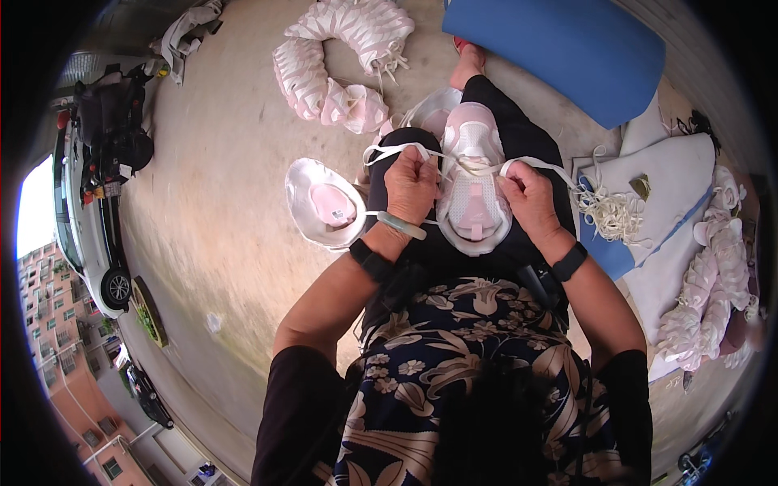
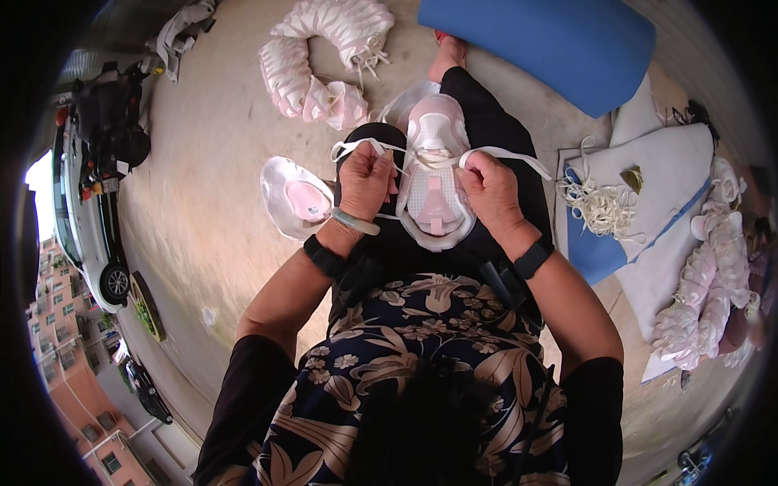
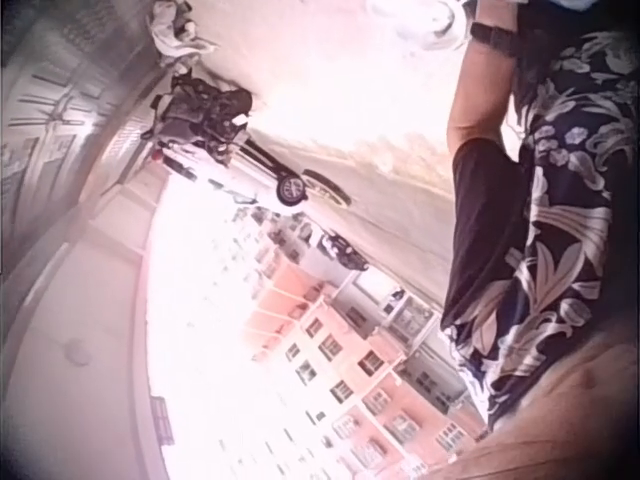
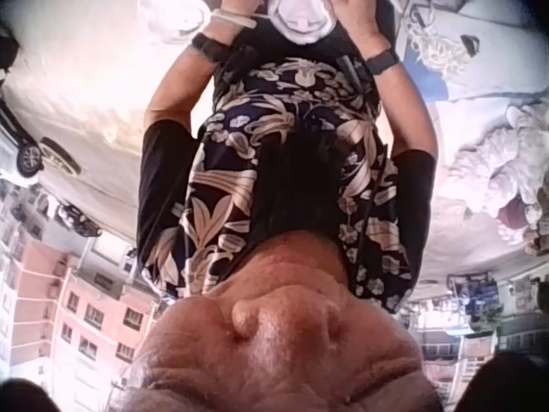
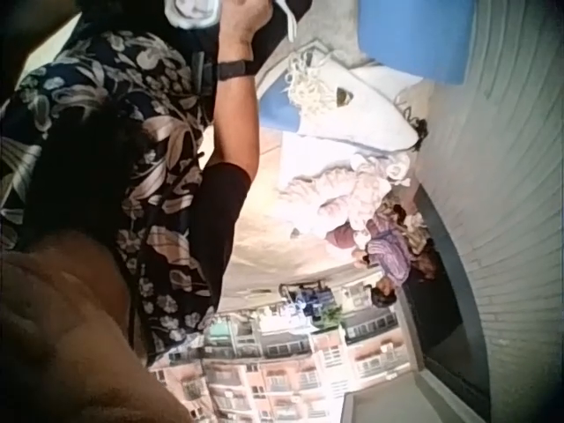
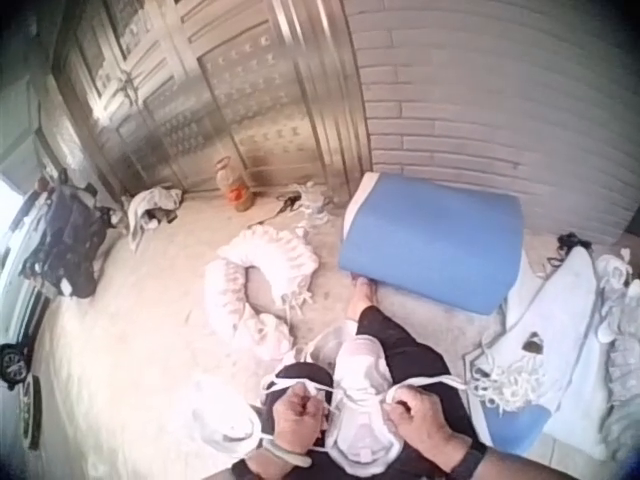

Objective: The recorder is lacing a pair of white and pink athletic shoes while sitting on the floor.

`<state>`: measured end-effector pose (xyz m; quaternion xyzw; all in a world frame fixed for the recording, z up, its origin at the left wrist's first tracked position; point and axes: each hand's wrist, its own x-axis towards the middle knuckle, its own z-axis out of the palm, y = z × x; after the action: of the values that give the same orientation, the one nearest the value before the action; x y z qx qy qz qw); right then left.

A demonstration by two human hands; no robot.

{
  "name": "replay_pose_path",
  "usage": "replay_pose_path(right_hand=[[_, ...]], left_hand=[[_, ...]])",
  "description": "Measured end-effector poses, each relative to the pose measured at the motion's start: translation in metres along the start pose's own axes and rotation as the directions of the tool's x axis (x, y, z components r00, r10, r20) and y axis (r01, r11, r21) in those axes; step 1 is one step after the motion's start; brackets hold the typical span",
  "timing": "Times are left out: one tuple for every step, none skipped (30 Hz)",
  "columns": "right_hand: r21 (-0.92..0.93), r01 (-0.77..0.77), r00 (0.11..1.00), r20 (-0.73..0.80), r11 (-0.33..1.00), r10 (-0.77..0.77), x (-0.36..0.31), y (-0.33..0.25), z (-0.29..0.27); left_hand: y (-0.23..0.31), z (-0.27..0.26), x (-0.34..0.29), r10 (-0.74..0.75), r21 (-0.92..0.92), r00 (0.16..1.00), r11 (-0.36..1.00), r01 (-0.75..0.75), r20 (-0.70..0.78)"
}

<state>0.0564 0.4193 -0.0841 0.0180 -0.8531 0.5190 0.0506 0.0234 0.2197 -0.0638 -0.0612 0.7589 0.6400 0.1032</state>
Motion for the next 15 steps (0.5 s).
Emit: replay_pose_path(right_hand=[[0.021, -0.015, 1.000, 0.002, 1.000, 0.015, -0.001, -0.002, -0.001], [0.043, -0.029, 1.000, 0.002, 0.999, 0.029, -0.001, -0.004, -0.001], [0.042, -0.027, 1.000, 0.009, 0.999, 0.026, -0.001, -0.004, -0.001], [0.053, -0.035, 0.999, 0.015, 0.998, 0.034, -0.001, -0.003, -0.001], [0.063, -0.045, 0.999, 0.020, 0.997, 0.044, -0.001, -0.003, -0.002], [0.060, -0.044, 0.999, 0.025, 0.997, 0.043, -0.001, -0.002, -0.002], [0.071, -0.062, 0.998, 0.035, 0.996, 0.059, -0.001, -0.002, -0.002], [0.081, -0.079, 0.996, 0.044, 0.994, 0.076, -0.001, -0.002, -0.002], [0.078, -0.079, 0.996, 0.049, 0.994, 0.075, -0.002, 0.000, -0.002], [0.092, -0.084, 0.996, 0.047, 0.992, 0.080, -0.002, 0.002, -0.001], [0.106, -0.088, 0.995, 0.047, 0.990, 0.084, -0.002, 0.003, -0.001], [0.104, -0.087, 0.995, 0.051, 0.991, 0.082, -0.002, 0.003, -0.001], [0.096, -0.069, 0.997, 0.050, 0.993, 0.064, -0.002, 0.003, -0.001], [0.088, -0.049, 0.998, 0.048, 0.995, 0.045, -0.002, 0.003, -0.002], [0.087, -0.048, 0.998, 0.049, 0.995, 0.044, -0.001, 0.004, -0.002]], left_hand=[[-0.003, 0.001, 0.001, -0.004, -0.004, 1.000, 1.000, 0.004, -0.008], [-0.004, 0.001, 0.002, 0.013, 0.025, 0.999, 1.000, -0.012, -0.034], [-0.005, 0.000, 0.003, 0.030, 0.055, 0.998, 0.998, -0.027, -0.059], [-0.007, 0.000, 0.004, 0.021, 0.049, 0.998, 0.999, -0.018, -0.067], [-0.007, 0.001, 0.004, 0.019, 0.044, 0.997, 0.999, -0.016, -0.071], [-0.008, 0.001, 0.004, 0.040, 0.060, 0.997, 0.998, -0.035, -0.073], [-0.009, 0.001, 0.004, 0.061, 0.077, 0.995, 0.996, -0.055, -0.075], [-0.011, 0.001, 0.003, 0.058, 0.073, 0.995, 0.996, -0.053, -0.078], [-0.013, 0.001, 0.003, 0.121, 0.134, 0.989, 0.985, -0.109, -0.086], [-0.015, 0.001, 0.003, 0.183, 0.196, 0.979, 0.967, -0.163, -0.090], [-0.015, 0.000, 0.002, 0.181, 0.194, 0.979, 0.968, -0.161, -0.094], [-0.014, 0.000, 0.001, 0.177, 0.179, 0.980, 0.971, -0.159, -0.094], [-0.014, 0.000, 0.001, 0.174, 0.164, 0.980, 0.974, -0.157, -0.093], [-0.012, 0.000, 0.000, 0.174, 0.162, 0.980, 0.974, -0.157, -0.095], [-0.009, 0.001, -0.001, 0.128, 0.127, 0.985, 0.986, -0.113, -0.118]])
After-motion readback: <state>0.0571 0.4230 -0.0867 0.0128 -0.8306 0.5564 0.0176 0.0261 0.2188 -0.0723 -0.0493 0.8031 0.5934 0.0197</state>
